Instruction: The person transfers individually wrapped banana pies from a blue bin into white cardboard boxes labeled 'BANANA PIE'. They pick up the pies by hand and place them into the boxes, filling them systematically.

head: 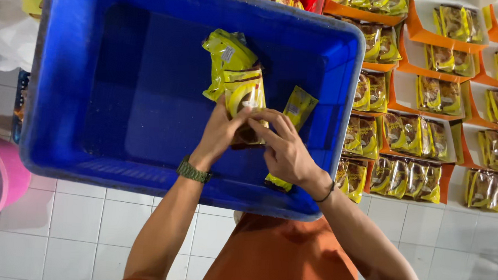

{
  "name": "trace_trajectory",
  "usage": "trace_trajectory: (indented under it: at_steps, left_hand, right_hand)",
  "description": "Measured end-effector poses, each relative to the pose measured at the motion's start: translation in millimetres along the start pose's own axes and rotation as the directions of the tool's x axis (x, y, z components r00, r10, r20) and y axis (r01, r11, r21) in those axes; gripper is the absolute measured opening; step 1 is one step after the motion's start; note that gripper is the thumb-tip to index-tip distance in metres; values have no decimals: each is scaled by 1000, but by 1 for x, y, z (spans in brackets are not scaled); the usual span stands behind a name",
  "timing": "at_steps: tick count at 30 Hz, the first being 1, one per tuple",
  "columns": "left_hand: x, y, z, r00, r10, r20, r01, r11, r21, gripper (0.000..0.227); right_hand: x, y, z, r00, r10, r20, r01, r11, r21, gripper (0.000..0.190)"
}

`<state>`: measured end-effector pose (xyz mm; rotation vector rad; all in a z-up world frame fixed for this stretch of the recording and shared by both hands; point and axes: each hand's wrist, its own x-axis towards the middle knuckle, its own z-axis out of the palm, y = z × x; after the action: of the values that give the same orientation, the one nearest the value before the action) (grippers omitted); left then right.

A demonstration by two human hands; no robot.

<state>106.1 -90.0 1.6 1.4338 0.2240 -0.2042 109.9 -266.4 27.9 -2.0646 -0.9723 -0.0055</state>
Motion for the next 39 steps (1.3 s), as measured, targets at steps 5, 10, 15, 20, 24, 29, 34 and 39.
trace_trajectory:
  at_steps: [5, 10, 15, 20, 24, 29, 34, 39]
  left_hand:
    - [-6, 42, -37, 959, 64, -275, -39, 995, 97, 80]
    - [-2, 19, -99, 840, 240, -487, -122, 957, 262, 61]
    - [2, -2, -105, 714, 372, -593, -80, 885, 459, 61]
    - [-6, 11, -110, 738, 343, -581, -44, 884, 466, 59]
    - [-2, 16, -107, 751, 325, -575, -47, 895, 444, 58]
    - [1, 12, -97, 787, 314, -531, -76, 904, 422, 55]
    - [2, 7, -97, 815, 288, -503, -69, 910, 409, 57]
    - [1, 5, -97, 833, 251, -494, -18, 903, 428, 62]
  right_hand:
    - [21, 43, 6, 932, 344, -117, -305, 915, 265, 31]
    - [83, 114, 58, 959, 178, -223, -195, 979, -57, 39]
    - [146, 84, 65, 757, 586, 287, -514, 807, -292, 84]
    - [95, 97, 88, 786, 532, 316, -296, 772, -562, 85]
    - [63, 46, 61, 548, 749, 372, -452, 639, -622, 102]
    - [31, 92, 72, 657, 726, 203, -616, 673, -411, 81]
    - [22, 118, 61, 463, 865, 194, -864, 489, -122, 76]
    - [25, 108, 33, 407, 908, 102, -894, 373, 247, 73]
